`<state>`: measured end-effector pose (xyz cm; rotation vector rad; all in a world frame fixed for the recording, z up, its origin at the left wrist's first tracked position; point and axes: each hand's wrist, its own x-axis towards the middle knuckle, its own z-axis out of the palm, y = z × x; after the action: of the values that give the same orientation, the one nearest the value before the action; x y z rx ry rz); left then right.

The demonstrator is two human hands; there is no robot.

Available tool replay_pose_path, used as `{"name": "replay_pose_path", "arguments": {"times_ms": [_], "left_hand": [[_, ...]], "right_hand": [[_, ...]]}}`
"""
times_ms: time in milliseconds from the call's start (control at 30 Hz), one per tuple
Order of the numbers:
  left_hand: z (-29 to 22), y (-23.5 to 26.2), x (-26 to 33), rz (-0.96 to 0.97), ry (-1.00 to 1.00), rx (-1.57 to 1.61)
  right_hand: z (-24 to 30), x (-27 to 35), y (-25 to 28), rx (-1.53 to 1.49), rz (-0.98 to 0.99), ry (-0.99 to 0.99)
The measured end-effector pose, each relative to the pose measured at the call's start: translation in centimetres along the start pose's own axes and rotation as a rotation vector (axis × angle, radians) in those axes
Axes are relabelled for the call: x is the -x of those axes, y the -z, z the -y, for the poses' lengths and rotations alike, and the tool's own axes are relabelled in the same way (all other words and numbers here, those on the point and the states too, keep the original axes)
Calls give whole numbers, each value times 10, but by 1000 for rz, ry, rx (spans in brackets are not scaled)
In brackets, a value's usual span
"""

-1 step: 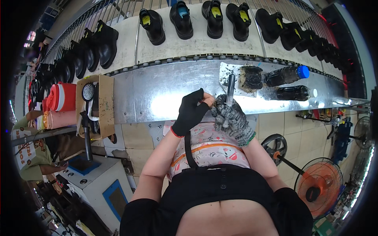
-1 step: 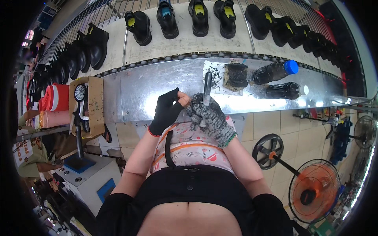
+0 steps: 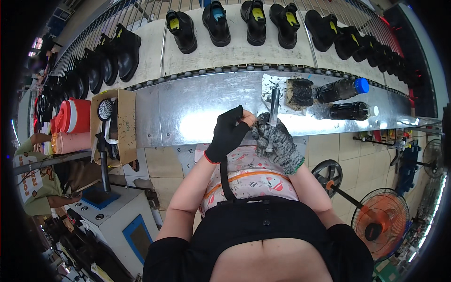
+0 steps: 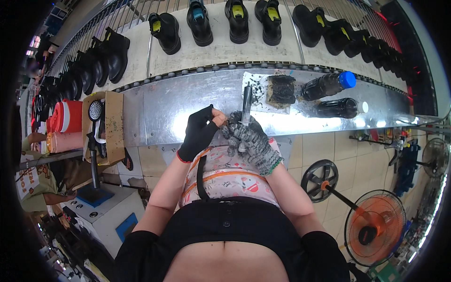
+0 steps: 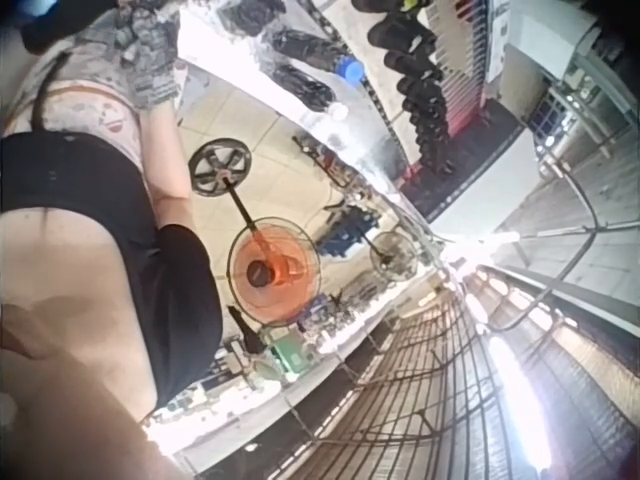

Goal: Applying adhesive and cleaning the surface of boots on a production line.

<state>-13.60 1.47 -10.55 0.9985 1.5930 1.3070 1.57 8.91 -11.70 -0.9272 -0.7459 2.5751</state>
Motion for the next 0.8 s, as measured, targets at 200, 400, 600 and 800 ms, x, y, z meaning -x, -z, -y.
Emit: {"name": "replay_pose_path", "arguments": {"times_ms": [200, 400, 600, 800], "left_hand": [[15, -6, 1, -10, 79, 322], [7, -12, 7, -25, 125, 356], [23, -10, 11, -137, 2, 130], [11, -12, 5, -202, -54, 40]], "right_hand": [[-1, 0, 3, -176, 44, -89], [-5, -3, 11, -175, 32, -124], [-4, -3, -1, -19, -64, -57], [0, -2, 9, 147, -78, 102]]}}
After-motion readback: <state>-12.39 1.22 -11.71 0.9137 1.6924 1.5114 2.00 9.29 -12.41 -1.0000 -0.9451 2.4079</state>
